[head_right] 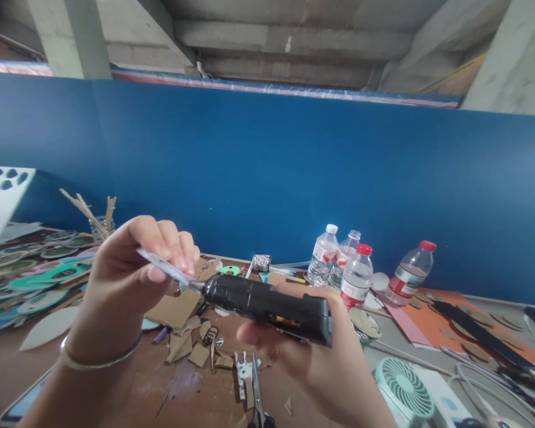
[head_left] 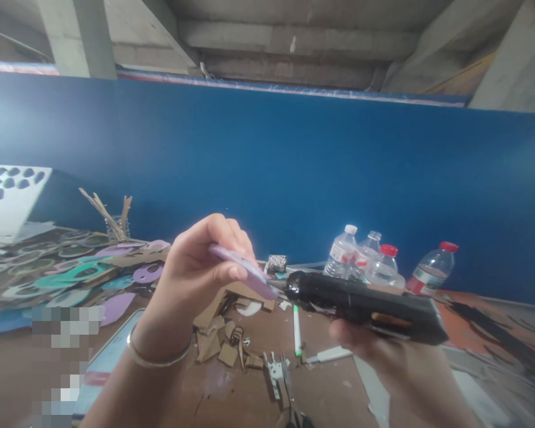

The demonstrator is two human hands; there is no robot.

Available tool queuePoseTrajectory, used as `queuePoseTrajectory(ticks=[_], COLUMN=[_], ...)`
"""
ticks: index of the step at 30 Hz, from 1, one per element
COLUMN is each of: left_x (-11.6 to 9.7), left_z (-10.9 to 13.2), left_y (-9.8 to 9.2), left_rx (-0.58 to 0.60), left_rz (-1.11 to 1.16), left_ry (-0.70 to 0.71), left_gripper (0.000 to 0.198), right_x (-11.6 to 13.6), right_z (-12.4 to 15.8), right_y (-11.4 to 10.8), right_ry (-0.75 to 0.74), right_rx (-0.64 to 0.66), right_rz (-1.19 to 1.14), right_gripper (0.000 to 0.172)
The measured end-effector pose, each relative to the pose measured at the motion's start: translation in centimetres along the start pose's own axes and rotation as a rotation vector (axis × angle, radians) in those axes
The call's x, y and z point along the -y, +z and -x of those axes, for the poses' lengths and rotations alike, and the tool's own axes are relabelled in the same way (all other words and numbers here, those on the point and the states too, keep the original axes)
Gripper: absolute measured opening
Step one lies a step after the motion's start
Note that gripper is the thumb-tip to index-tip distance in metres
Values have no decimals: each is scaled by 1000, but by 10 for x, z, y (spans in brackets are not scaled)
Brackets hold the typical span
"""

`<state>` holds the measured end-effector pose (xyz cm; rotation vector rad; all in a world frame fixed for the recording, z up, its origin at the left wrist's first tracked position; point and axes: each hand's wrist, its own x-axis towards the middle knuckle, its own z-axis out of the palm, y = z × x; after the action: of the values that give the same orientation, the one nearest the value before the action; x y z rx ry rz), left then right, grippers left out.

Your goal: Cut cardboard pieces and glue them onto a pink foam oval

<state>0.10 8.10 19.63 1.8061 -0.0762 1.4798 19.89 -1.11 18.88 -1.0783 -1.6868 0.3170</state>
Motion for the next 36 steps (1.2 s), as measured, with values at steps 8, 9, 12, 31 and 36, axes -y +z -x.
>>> queuePoseTrajectory(ticks=[8, 9, 12, 31, 36], left_x=[5, 6, 7, 3, 4], left_z=[0, 0, 0, -1, -1], left_y=[0, 0, 1, -3, 1], left_rx=[-16, -19, -38, -23, -11], left_rz=[-32, -31, -34, -5, -31], left_ry=[-21, -21, -23, -42, -52], left_gripper=[14, 14, 15, 15, 15], right_x=[1, 0, 0, -7, -2], right_z=[1, 1, 0, 2, -1], right_y=[3, 3, 3, 0, 1], right_ry=[34, 33, 28, -40, -6], right_rx=[-28, -21, -22, -84, -24], right_rz=[29, 38, 68, -22, 11], right_gripper=[19, 20, 23, 19, 20])
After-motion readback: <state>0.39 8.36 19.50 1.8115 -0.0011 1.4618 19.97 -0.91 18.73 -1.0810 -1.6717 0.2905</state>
